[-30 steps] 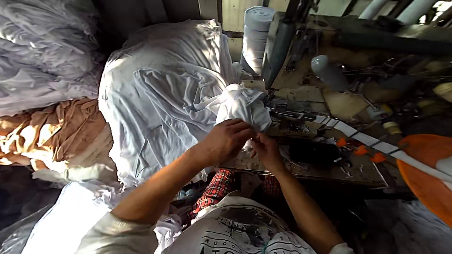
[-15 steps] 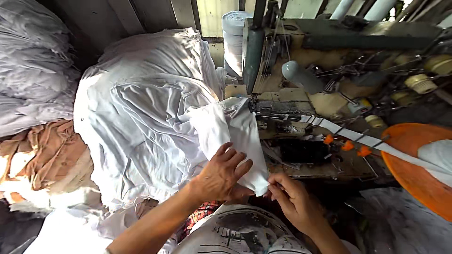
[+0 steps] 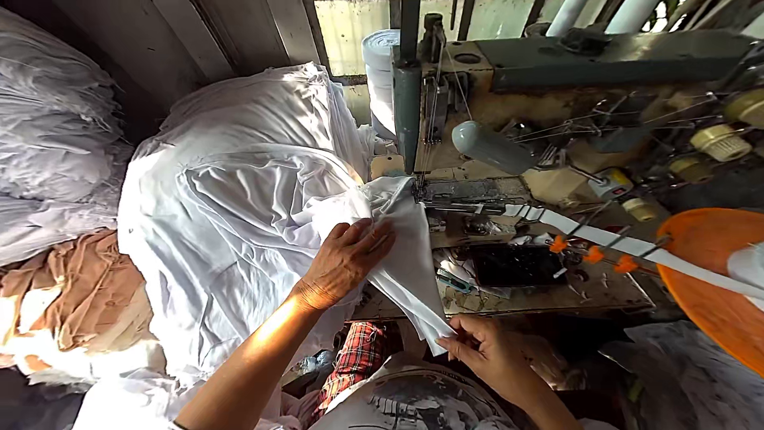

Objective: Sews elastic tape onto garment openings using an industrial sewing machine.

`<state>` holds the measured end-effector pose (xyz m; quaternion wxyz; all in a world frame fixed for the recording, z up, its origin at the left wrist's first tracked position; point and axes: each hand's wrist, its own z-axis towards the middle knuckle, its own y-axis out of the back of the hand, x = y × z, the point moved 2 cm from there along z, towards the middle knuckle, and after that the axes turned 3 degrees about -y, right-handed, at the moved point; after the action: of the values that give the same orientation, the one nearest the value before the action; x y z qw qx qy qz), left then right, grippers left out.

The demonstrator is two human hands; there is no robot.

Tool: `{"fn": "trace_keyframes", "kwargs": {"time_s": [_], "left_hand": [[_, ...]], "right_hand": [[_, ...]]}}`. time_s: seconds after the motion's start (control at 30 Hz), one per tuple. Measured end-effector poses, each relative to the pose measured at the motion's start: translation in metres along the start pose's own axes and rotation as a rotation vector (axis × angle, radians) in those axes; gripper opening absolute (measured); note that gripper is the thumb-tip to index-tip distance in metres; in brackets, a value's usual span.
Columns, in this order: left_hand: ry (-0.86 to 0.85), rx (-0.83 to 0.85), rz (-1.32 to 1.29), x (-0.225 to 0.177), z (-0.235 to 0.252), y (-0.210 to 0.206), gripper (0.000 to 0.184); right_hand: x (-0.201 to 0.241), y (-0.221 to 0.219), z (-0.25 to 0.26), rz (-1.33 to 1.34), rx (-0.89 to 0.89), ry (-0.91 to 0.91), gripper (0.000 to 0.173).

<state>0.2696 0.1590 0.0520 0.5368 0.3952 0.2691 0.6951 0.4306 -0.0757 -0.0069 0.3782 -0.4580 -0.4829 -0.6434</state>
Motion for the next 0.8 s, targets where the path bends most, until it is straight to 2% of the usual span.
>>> {"fn": "trace_keyframes", "kwargs": {"time_s": [0.2, 0.33, 0.6, 0.8], "left_hand": [[0.053, 0.035, -0.099, 0.009, 0.008, -0.002, 0.034], [0.117, 0.139, -0.168, 0.030, 0.025, -0.007, 0.034], [0.147, 0.198, -0.241, 0.071, 0.053, -0.021, 0.036], [0.172, 0.087, -0.168, 0.100, 0.073, -0.015, 0.028]], "right_hand": [[-0.004, 0.001, 0.009, 0.011, -0.033, -0.021, 0.019], [-0.006, 0.001, 0.028, -0.046, -0.083, 0.044, 0.023], [-0.009, 0.001, 0.069, -0.096, -0.156, 0.102, 0.026], [0.003, 0.004, 0.103, -0.033, -0.164, 0.179, 0.023]]}}
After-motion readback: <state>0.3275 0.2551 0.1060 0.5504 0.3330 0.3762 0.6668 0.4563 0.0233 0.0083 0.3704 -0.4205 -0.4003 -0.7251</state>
